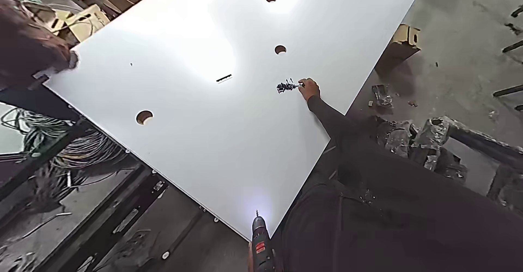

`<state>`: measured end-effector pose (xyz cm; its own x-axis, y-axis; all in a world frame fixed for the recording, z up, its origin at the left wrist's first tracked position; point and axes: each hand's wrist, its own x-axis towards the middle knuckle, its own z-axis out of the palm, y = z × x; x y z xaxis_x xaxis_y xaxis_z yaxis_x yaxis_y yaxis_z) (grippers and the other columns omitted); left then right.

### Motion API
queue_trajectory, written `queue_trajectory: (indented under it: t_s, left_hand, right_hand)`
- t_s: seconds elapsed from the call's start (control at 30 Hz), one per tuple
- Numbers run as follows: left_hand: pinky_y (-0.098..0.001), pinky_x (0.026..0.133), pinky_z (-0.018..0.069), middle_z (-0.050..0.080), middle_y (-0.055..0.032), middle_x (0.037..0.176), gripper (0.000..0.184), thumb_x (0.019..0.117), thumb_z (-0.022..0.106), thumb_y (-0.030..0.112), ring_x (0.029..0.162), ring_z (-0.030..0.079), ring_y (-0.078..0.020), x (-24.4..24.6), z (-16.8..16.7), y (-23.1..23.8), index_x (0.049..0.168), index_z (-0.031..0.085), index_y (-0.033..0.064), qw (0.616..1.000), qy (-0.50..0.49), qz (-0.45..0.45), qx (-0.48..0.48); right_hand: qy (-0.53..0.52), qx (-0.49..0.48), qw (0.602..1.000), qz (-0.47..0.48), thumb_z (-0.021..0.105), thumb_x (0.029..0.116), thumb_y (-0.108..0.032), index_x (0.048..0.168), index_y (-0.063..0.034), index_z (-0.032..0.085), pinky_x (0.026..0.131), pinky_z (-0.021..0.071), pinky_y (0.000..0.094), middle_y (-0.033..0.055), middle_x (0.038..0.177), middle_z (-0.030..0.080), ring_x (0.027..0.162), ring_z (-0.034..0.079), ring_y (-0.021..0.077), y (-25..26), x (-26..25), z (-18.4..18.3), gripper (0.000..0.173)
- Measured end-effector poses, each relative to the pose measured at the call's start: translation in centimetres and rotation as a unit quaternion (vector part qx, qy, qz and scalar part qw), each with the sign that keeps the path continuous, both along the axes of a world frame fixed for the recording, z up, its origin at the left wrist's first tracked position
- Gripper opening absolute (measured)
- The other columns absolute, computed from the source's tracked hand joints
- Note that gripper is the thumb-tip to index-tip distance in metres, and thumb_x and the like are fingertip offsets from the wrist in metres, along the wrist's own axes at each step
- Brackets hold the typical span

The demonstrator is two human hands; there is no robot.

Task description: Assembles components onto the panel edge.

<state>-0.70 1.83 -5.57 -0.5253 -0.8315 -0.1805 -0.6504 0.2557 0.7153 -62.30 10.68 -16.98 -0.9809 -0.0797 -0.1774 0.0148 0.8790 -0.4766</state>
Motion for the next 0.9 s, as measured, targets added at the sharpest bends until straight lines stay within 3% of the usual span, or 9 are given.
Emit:
queue_trajectory:
  t_s: [0.1,0.2,0.3,0.37,0.43,0.5,0.57,0.77,0.9]
  left_hand:
    - [-0.0382,0.107,0.0506,0.064,-0.0239,0.133,0.073,0.085,0.08,0.018,0.12,0.066,-0.023,-4.4,0.7,-0.7,0.145,0.048,-0.0084,1.0,-0.004,-0.007,0.016]
    - [-0.0376,0.102,0.0544,0.069,-0.0241,0.124,0.071,0.0842,0.08,0.019,0.112,0.07,-0.0211,-8.4,1.4,-0.9,0.141,0.05,-0.0112,1.0,0.01,-0.005,0.009]
    - [-0.0318,0.103,0.0544,0.068,-0.0227,0.125,0.074,0.0821,0.081,0.016,0.112,0.07,-0.0154,-12.0,2.1,-0.9,0.142,0.048,-0.0127,0.998,0.058,-0.008,0.039]
    - [-0.0315,0.101,0.0563,0.068,-0.0216,0.127,0.074,0.0811,0.082,0.014,0.111,0.07,-0.0142,-13.9,2.5,-0.9,0.141,0.049,-0.0128,0.994,0.09,-0.017,0.064]
    - [-0.0316,0.1,0.057,0.067,-0.0203,0.129,0.074,0.081,0.082,0.014,0.111,0.07,-0.0138,-15.5,2.9,-1.0,0.141,0.049,-0.0131,0.988,0.116,-0.031,0.093]
    - [-0.0311,0.099,0.0577,0.068,-0.0182,0.129,0.073,0.0803,0.082,0.015,0.109,0.07,-0.0131,-16.7,3.0,-0.9,0.14,0.051,-0.012,0.984,0.137,-0.033,0.107]
    - [-0.0327,0.1,0.0577,0.067,-0.0168,0.131,0.072,0.0797,0.081,0.013,0.111,0.07,-0.0149,-17.2,3.2,-1.0,0.141,0.051,-0.0106,0.977,0.17,-0.031,0.126]
    - [-0.0345,0.101,0.0584,0.067,-0.0162,0.132,0.072,0.0772,0.081,0.005,0.112,0.07,-0.0179,-17.3,3.8,-1.3,0.141,0.051,-0.0101,0.961,0.221,-0.02,0.164]
    - [-0.034,0.098,0.0595,0.067,-0.0159,0.131,0.072,0.0781,0.08,0.007,0.109,0.071,-0.0176,-16.6,3.4,-1.9,0.142,0.051,-0.0088,0.956,0.239,0.002,0.168]
  right_hand:
    - [0.02,0.008,0.999,0.049,0.068,0.0968,-0.03,0.113,-0.0168,0.074,0.086,0.0558,0.06,0.0104,0.118,0.068,0.105,0.068,0.032,0.6,-1.2,-0.8,0.022]
    - [0.022,-0.05,0.998,0.038,0.066,0.0985,-0.025,0.111,-0.0058,0.072,0.092,0.055,0.0583,0.0156,0.111,0.071,0.103,0.069,0.0333,1.7,-0.2,-1.1,0.024]
    - [-0.066,-0.172,0.983,0.017,0.07,0.095,-0.019,0.11,0.0008,0.067,0.085,0.058,0.0542,0.0169,0.098,0.073,0.089,0.072,0.0306,2.1,4.2,0.4,0.025]
    - [-0.212,-0.291,0.931,0.056,0.071,0.0941,-0.011,0.117,-0.0002,0.065,0.082,0.0615,0.0441,0.0137,0.097,0.075,0.084,0.073,0.0236,1.3,9.0,1.6,0.026]
    - [-0.364,-0.367,0.85,0.097,0.067,0.0946,-0.008,0.121,-0.0002,0.068,0.082,0.062,0.0361,0.0106,0.101,0.074,0.085,0.073,0.0183,0.0,13.4,2.9,0.027]
    - [-0.484,-0.408,0.767,0.105,0.064,0.0957,-0.003,0.115,0.002,0.07,0.081,0.0615,0.0326,0.0086,0.099,0.073,0.084,0.071,0.0154,-1.7,16.6,4.5,0.021]
    - [-0.554,-0.416,0.712,0.113,0.066,0.0968,-0.005,0.114,0.002,0.072,0.085,0.061,0.0317,0.007,0.099,0.074,0.086,0.071,0.014,-3.0,18.0,5.8,0.019]
    - [-0.623,-0.434,0.639,0.125,0.068,0.0971,-0.007,0.108,-0.0051,0.069,0.08,0.0597,0.0293,0.0014,0.091,0.071,0.08,0.069,0.0113,-4.7,18.1,6.4,0.011]
    - [-0.64,-0.425,0.632,0.103,0.067,0.0966,-0.005,0.104,-0.0065,0.069,0.077,0.0601,0.028,0.0007,0.089,0.071,0.077,0.069,0.0107,-5.5,18.7,6.7,0.007]
